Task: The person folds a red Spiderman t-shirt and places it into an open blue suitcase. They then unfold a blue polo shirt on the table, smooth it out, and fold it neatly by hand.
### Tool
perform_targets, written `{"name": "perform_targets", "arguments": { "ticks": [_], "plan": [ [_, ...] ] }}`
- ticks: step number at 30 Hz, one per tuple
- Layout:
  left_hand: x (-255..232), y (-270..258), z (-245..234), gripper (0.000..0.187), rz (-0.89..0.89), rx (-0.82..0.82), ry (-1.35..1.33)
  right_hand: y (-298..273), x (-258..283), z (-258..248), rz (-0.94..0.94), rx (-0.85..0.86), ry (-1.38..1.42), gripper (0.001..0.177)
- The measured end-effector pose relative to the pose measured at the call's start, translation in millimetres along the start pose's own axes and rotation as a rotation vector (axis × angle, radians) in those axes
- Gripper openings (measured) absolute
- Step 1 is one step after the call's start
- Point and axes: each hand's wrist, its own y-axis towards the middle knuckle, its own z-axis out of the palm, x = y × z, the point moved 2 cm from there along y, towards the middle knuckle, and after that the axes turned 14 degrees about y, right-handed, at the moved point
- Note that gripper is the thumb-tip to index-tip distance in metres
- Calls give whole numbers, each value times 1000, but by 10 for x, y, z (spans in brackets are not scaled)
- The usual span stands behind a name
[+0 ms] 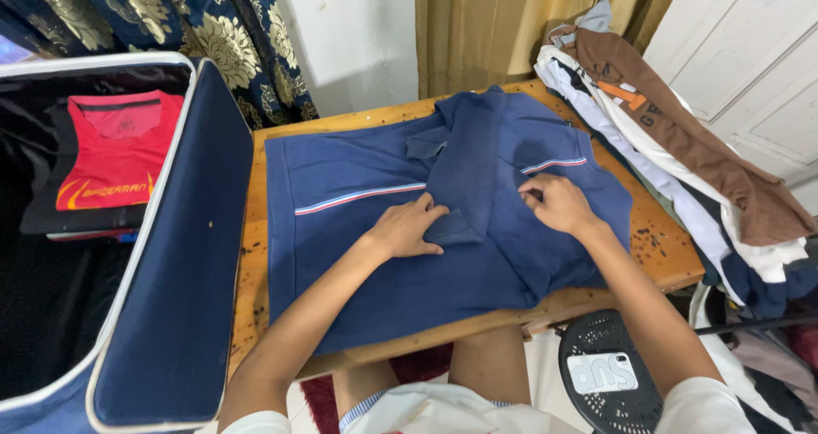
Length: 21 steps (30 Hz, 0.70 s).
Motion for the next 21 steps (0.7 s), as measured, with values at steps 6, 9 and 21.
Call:
{"name": "perform_targets", "arguments": {
  "ticks": [6, 9, 21],
  "plan": [
    [849, 550, 512, 29, 86, 185, -460, 750, -353, 160, -26, -109, -15, 34],
    [1518, 758, 567, 30, -271, 48, -775, 1118, -396, 234, -11, -95, -19, 51],
    [3556, 1479, 829, 30, -867, -418, -1132, 2717, -1383, 780, 314, -86, 473, 20]
  ]
}}
